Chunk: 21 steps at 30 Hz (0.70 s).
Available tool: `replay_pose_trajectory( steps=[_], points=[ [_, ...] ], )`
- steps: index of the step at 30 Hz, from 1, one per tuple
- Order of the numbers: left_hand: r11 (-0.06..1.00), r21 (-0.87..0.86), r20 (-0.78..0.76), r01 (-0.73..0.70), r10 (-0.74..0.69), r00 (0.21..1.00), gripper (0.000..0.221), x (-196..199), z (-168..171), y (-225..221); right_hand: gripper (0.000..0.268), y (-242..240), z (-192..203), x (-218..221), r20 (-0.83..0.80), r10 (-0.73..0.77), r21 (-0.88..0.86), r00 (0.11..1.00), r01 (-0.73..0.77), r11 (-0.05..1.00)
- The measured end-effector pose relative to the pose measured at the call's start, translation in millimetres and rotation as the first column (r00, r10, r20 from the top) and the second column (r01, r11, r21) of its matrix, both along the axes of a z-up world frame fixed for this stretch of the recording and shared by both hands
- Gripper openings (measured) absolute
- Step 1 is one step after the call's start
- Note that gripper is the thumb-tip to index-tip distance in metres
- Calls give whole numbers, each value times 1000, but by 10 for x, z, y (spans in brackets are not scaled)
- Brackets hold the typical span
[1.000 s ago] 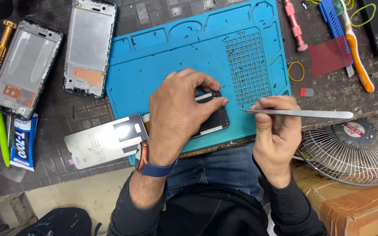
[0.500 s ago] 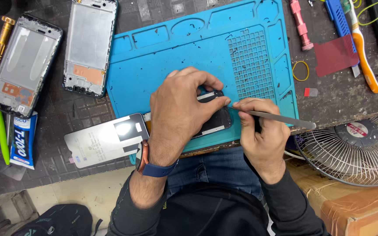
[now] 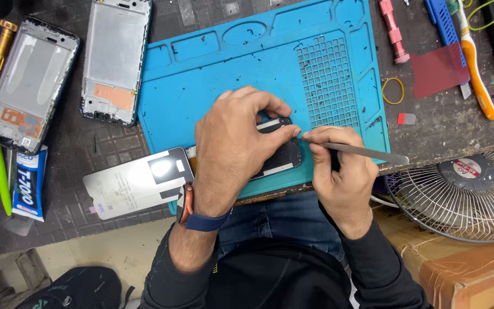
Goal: The person applies adhesive to the edges of a smartphone frame and attaches a new screen. They then secure the assembly by wrapping multiple rubber bands around the phone.
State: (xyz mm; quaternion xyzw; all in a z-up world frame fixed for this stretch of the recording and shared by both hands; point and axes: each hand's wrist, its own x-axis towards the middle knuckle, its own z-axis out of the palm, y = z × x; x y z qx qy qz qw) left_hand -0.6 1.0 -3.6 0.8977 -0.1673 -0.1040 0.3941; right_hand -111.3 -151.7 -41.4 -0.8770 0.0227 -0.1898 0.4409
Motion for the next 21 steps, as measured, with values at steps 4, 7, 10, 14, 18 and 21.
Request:
replay_pose_trajectory(
  steps=[4, 7, 10, 14, 18, 21],
  points=[
    [1000, 11, -26, -3, 3, 1000, 26, 2, 7, 1, 11, 5, 7, 12, -4, -11, -10, 1000, 11, 1000],
    [1000, 16, -32, -2, 2, 999, 27, 9, 3, -2, 10, 5, 19, 14, -8, -6, -3, 1000, 6, 1000],
    [1000, 15, -13, 5, -5, 1000, 27, 6, 2, -1, 10, 1, 36, 15, -5, -1, -16, 1000, 1, 1000],
    [1000, 18, -8, 12, -11, 1000, 27, 6, -1, 4, 12, -11, 48, 36, 10, 8, -68, 1000, -7, 998],
    [1000, 21, 6, 17, -18, 1000, 26, 7, -6, 5, 14, -15, 59, 41, 23, 18, -81, 1000, -16, 997],
    [1000, 10, -7, 10, -10, 1000, 26, 4, -1, 4, 14, -10, 72, 38, 5, 14, -56, 1000, -14, 998]
  ],
)
